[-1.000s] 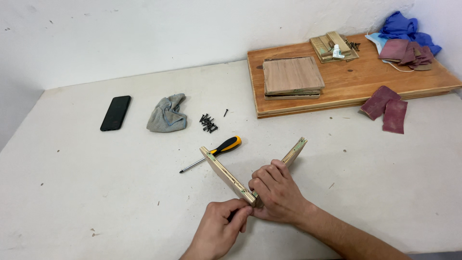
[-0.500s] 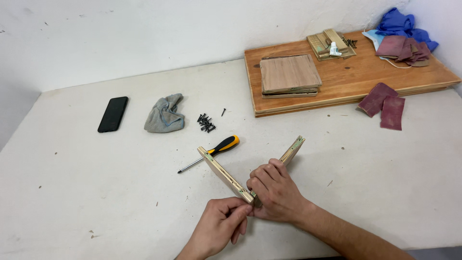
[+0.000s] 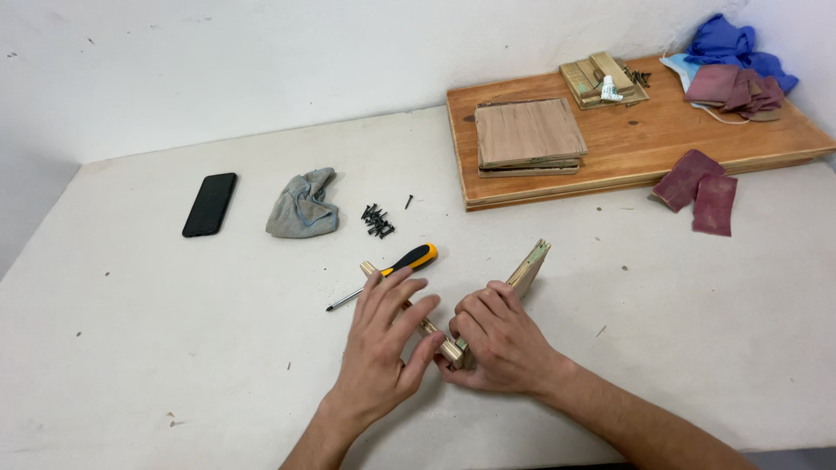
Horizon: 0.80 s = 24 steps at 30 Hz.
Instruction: The person assembles a small wooden box by hand. They align two wooden panels at right angles and insert screws into pre-drilled holes to join them. They repeat this process to attach additional panels, forming a box-like structure.
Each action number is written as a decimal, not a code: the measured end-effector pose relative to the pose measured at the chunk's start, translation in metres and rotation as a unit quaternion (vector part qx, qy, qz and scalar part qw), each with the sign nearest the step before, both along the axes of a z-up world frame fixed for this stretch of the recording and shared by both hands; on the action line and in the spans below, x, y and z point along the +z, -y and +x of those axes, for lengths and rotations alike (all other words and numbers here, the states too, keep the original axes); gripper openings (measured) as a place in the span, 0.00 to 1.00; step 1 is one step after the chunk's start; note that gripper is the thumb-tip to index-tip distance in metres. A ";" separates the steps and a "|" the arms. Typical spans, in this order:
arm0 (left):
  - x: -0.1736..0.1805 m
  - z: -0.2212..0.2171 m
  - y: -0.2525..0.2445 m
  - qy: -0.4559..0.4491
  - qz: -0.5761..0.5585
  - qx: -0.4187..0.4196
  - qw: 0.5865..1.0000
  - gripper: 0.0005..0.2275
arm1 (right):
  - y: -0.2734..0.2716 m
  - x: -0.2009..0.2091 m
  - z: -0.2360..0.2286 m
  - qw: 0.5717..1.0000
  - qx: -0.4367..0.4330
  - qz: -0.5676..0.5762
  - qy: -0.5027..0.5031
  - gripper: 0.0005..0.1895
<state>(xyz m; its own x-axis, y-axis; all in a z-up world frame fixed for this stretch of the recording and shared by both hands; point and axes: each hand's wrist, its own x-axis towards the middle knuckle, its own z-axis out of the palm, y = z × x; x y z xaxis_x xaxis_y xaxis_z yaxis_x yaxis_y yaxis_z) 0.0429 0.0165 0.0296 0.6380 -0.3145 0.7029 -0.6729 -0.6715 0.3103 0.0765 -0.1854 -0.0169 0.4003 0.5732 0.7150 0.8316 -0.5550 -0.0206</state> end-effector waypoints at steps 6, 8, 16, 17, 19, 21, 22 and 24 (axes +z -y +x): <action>-0.013 0.014 0.003 -0.085 0.007 -0.111 0.990 0.08 | 0.004 -0.004 0.003 1.000 -0.001 -0.004 -0.009 0.21; -0.015 0.016 0.004 -0.072 0.011 -0.121 0.990 0.09 | 0.005 -0.003 0.005 1.000 0.011 -0.015 -0.009 0.21; -0.014 0.010 0.009 -0.036 0.002 -0.103 0.994 0.08 | 0.006 -0.003 0.007 1.000 0.013 -0.023 -0.016 0.21; -0.013 0.006 0.010 -0.008 -0.008 -0.075 0.997 0.06 | 0.006 -0.003 0.007 0.999 0.015 -0.024 -0.017 0.21; -0.010 -0.015 0.020 0.017 -0.038 -0.029 0.999 0.04 | 0.005 -0.004 0.005 1.000 0.014 -0.020 -0.014 0.21; -0.015 -0.031 0.028 0.044 -0.066 0.015 0.997 0.03 | 0.006 -0.005 0.005 1.000 0.010 -0.015 -0.009 0.22; -0.023 -0.037 0.031 0.018 -0.095 0.032 0.995 0.04 | 0.007 -0.006 0.007 1.000 0.010 -0.011 -0.006 0.22; -0.033 -0.043 0.036 -0.010 -0.124 0.051 0.991 0.04 | 0.007 -0.008 0.008 1.000 0.012 -0.007 -0.005 0.21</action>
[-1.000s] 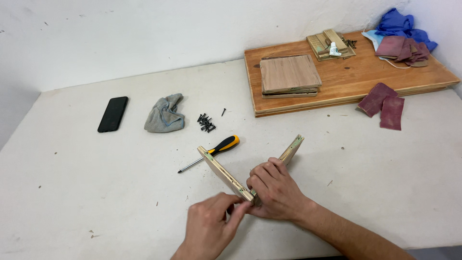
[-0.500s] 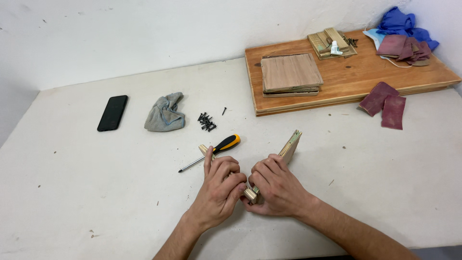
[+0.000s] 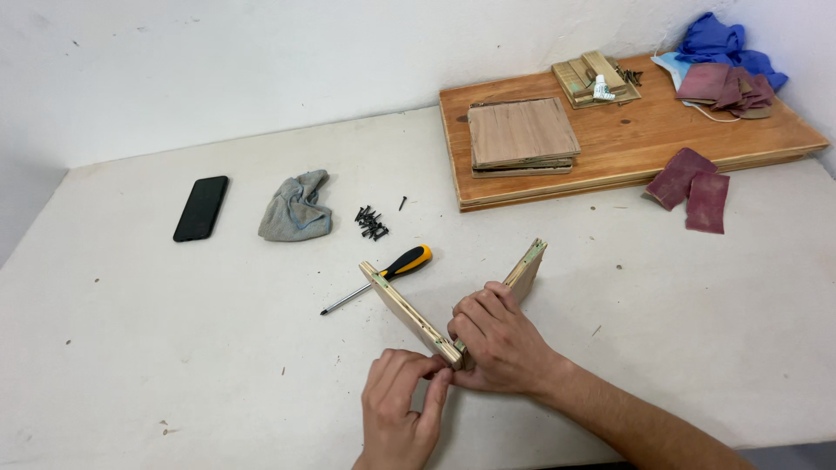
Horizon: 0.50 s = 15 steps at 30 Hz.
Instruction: The person assembles a small wooden box by hand. They align two wooden panels at right angles and insert screws into pre-drilled holes to join them. They repeat this process to attach additional panels, forming a box-like structure.
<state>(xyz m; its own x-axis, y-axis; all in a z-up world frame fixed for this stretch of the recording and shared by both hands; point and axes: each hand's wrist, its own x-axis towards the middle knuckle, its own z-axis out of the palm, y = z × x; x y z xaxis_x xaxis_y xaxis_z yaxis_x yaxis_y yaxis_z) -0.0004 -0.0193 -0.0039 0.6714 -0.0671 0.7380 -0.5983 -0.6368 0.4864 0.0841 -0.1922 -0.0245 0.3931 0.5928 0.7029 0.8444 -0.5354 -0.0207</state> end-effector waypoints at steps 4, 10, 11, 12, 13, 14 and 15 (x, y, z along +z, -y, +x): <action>-0.013 -0.006 0.006 -0.094 -0.082 -0.016 0.992 0.03 | 0.000 -0.001 -0.002 1.000 0.011 -0.009 0.000 0.18; -0.012 -0.001 0.009 -0.039 -0.041 -0.023 0.998 0.01 | 0.001 -0.001 0.001 1.000 0.004 -0.009 0.003 0.16; -0.011 -0.002 0.009 0.008 -0.002 -0.017 1.000 0.02 | 0.001 -0.001 0.000 1.000 0.005 -0.011 0.003 0.15; -0.012 -0.003 0.009 0.007 -0.001 -0.017 1.000 0.02 | 0.001 -0.002 -0.001 1.000 0.005 -0.011 0.002 0.15; -0.012 -0.004 0.008 0.024 0.016 -0.011 1.000 0.03 | 0.000 -0.001 -0.002 1.000 0.006 -0.009 0.004 0.15; -0.011 -0.005 0.008 0.041 0.033 -0.006 0.999 0.03 | -0.001 0.000 -0.003 1.000 0.006 -0.008 0.007 0.15; -0.012 -0.005 0.007 0.045 0.033 -0.005 0.998 0.03 | 0.000 -0.001 -0.003 1.000 0.007 -0.008 0.011 0.15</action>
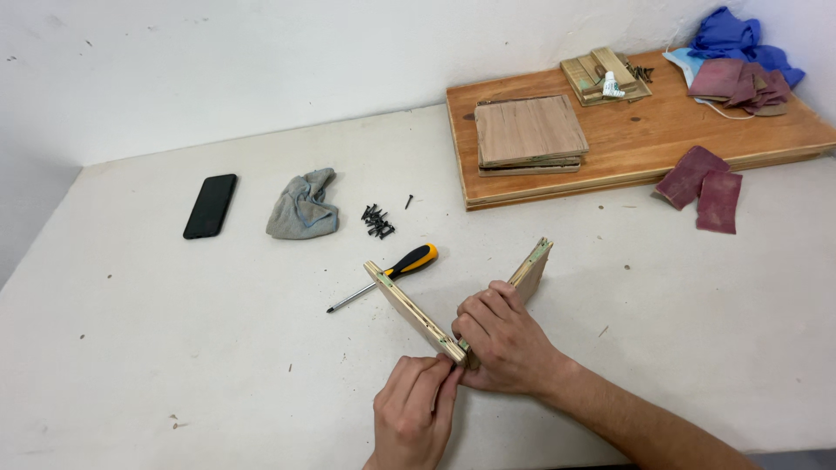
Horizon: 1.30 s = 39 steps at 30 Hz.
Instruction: The person assembles a small wooden box by hand. They align two wooden panels at right angles and insert screws into pre-drilled holes to join them. They repeat this process to attach additional panels, forming a box-like structure.
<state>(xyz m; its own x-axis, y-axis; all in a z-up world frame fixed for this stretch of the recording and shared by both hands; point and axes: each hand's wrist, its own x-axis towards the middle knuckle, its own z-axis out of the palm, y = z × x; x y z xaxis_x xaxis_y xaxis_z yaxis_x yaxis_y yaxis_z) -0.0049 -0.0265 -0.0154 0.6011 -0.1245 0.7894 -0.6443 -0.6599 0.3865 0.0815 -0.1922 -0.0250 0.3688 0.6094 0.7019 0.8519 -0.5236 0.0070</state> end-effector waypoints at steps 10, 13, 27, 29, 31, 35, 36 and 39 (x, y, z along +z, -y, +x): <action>0.007 0.006 -0.012 -0.130 -0.058 -0.049 0.989 0.02 | 0.003 -0.007 -0.001 1.000 -0.007 0.000 -0.015 0.17; 0.030 0.027 -0.046 -0.131 -0.044 -0.040 0.990 0.03 | 0.002 -0.003 0.000 1.000 -0.012 0.002 -0.016 0.21; -0.067 0.253 -0.135 -0.336 0.218 0.172 0.900 0.08 | 0.001 0.005 -0.007 0.999 -0.017 0.009 -0.030 0.21; -0.070 0.255 -0.135 -0.328 0.204 0.170 0.906 0.09 | 0.001 0.004 -0.007 0.999 -0.014 0.018 -0.024 0.21; -0.067 0.258 -0.134 -0.340 0.191 0.167 0.906 0.08 | 0.001 0.004 -0.007 1.000 -0.015 0.011 -0.024 0.22; -0.075 0.251 -0.139 -0.305 0.185 0.158 0.921 0.08 | 0.004 0.005 -0.009 1.000 -0.023 0.004 -0.015 0.23; -0.072 0.245 -0.140 -0.307 0.179 0.163 0.920 0.08 | 0.003 0.004 -0.008 1.000 -0.016 0.000 -0.015 0.23; -0.054 0.215 -0.140 -0.281 0.129 0.150 0.939 0.07 | 0.003 0.002 -0.006 0.999 -0.030 -0.008 -0.009 0.24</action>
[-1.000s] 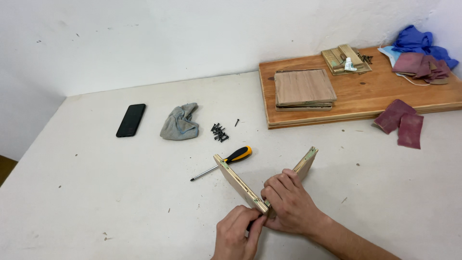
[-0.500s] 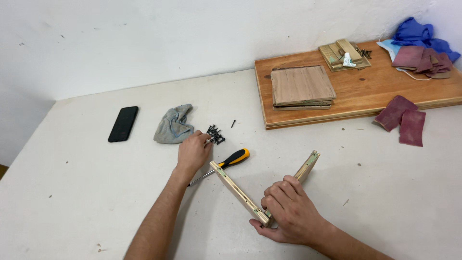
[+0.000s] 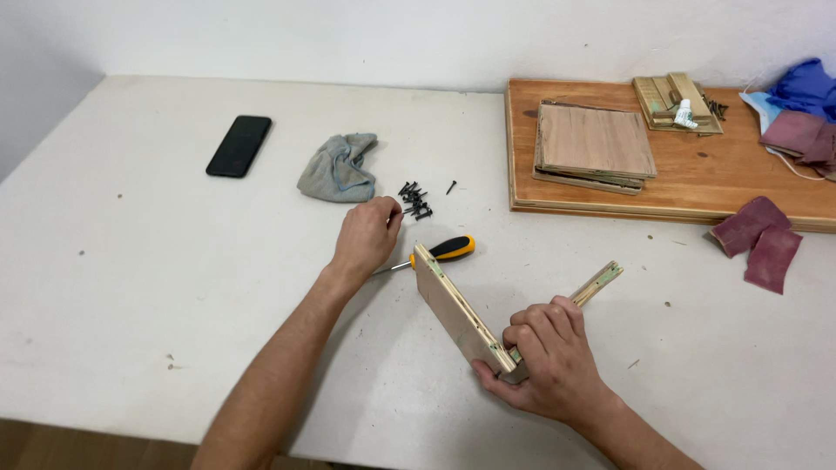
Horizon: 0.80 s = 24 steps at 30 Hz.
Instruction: The person assembles a small wooden box by hand. They align two wooden panels at right angles and insert screws into pre-drilled holes to join them. They repeat this process to attach additional panels, forming a box-like structure.
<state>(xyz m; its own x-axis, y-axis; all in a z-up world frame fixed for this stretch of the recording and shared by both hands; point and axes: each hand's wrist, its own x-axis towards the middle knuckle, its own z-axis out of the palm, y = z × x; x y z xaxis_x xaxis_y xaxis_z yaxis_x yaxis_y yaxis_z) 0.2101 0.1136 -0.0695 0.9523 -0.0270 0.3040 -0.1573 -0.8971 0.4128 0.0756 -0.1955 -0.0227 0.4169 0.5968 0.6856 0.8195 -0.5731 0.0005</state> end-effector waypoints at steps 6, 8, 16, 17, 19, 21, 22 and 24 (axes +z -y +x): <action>0.037 -0.139 0.017 0.014 -0.138 -0.004 0.990 0.12 | 0.003 0.002 -0.002 1.000 -0.011 0.014 0.003 0.24; 0.036 -0.189 0.033 0.047 -0.176 -0.028 0.983 0.05 | 0.004 0.000 -0.004 1.000 -0.012 0.014 0.004 0.24; -0.018 -0.244 0.129 0.046 -0.107 -0.041 0.992 0.01 | 0.005 -0.004 -0.002 1.000 -0.026 0.007 0.015 0.26; -0.023 -0.243 0.136 0.071 -0.067 -0.050 0.994 0.02 | 0.006 -0.005 -0.002 0.999 -0.030 0.009 0.017 0.26; -0.027 -0.241 0.141 0.073 -0.075 -0.046 0.993 0.04 | 0.005 -0.005 -0.002 0.999 -0.031 0.013 0.020 0.26; -0.028 -0.239 0.144 0.075 -0.081 -0.043 0.993 0.07 | 0.005 -0.005 -0.002 0.999 -0.032 0.018 0.023 0.25; -0.028 -0.239 0.146 0.066 -0.095 -0.051 0.992 0.06 | 0.005 -0.004 -0.002 0.999 -0.031 0.017 0.025 0.25; -0.028 -0.240 0.148 0.055 -0.108 -0.061 0.991 0.04 | 0.004 -0.003 -0.002 0.999 -0.032 0.018 0.024 0.25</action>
<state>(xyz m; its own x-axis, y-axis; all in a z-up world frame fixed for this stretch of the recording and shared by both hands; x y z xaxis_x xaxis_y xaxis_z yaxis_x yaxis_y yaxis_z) -0.0297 -0.0346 -0.0971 0.9069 -0.0624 0.4168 -0.3132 -0.7615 0.5674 0.0736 -0.1995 -0.0257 0.4198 0.5443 0.7263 0.7801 -0.6253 0.0178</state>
